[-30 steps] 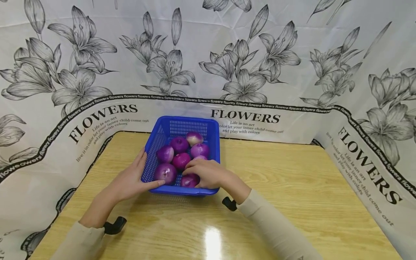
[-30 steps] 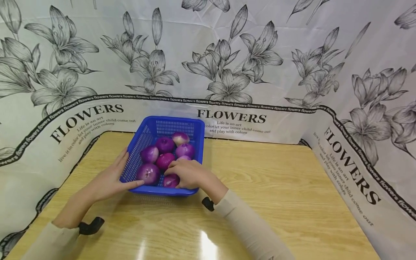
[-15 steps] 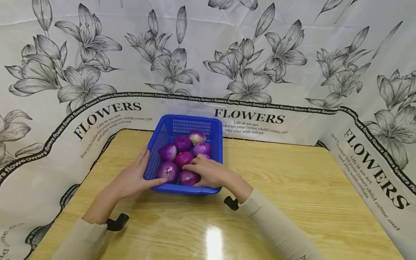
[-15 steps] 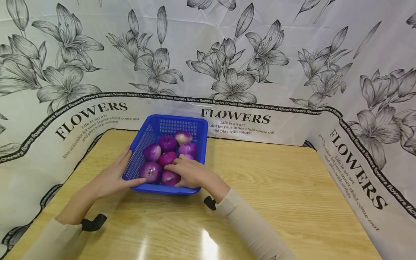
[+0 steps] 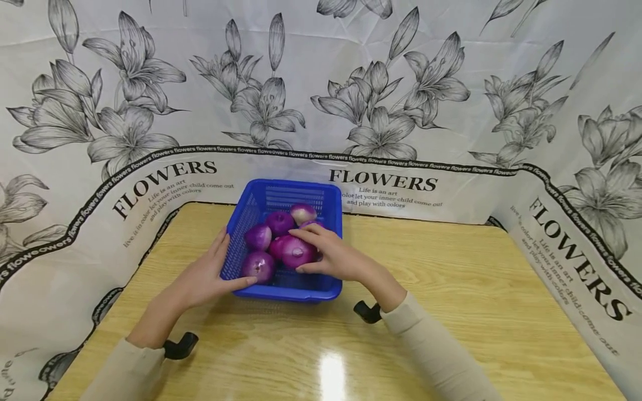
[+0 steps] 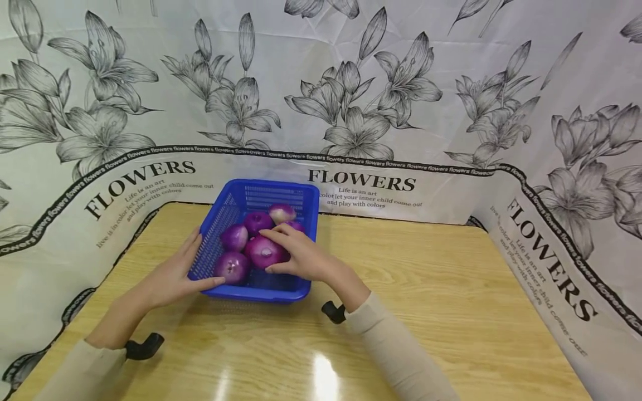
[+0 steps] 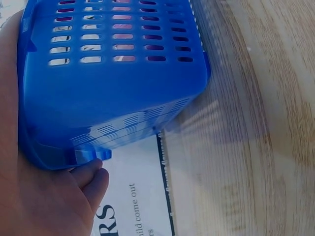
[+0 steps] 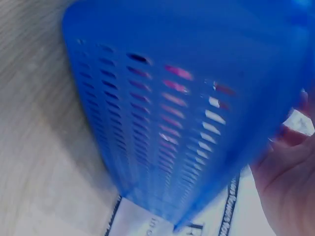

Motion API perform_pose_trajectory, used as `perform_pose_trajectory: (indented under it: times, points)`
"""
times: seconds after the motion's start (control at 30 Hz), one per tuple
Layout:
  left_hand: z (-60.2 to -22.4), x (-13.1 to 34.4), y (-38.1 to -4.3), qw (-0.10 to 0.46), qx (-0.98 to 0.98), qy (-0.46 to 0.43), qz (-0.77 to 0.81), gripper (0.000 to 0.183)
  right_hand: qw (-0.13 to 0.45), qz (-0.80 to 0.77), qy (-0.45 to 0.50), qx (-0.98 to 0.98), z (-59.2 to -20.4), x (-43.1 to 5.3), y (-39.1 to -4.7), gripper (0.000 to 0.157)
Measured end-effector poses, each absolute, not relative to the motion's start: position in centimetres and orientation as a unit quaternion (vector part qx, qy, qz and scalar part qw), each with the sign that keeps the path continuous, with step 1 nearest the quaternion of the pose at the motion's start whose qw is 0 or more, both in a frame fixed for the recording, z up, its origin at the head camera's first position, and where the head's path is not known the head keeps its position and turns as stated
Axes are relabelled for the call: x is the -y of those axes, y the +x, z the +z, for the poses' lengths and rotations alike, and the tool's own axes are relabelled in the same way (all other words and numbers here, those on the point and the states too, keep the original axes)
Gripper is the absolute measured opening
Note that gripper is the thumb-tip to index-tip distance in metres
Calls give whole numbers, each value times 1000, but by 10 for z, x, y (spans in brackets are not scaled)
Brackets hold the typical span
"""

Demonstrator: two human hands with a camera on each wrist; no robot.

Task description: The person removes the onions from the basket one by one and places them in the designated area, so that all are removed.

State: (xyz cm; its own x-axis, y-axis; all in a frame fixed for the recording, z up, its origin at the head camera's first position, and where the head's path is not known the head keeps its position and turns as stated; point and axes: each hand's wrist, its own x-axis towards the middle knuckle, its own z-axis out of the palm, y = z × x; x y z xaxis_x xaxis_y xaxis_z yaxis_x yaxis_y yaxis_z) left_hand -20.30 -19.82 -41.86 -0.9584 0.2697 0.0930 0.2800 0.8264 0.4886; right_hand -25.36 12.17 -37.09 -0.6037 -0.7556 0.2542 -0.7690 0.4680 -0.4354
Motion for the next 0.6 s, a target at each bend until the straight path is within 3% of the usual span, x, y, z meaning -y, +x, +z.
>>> perform_pose_trajectory:
  times: [0.33, 0.6]
  points:
    - [-419, 198, -204, 9, 954, -146, -261, 128, 38, 341, 401, 849, -352, -160, -256, 74]
    - [-417, 198, -204, 10, 953, -145, -267, 130, 50, 293, 380, 876, -350, -194, -267, 73]
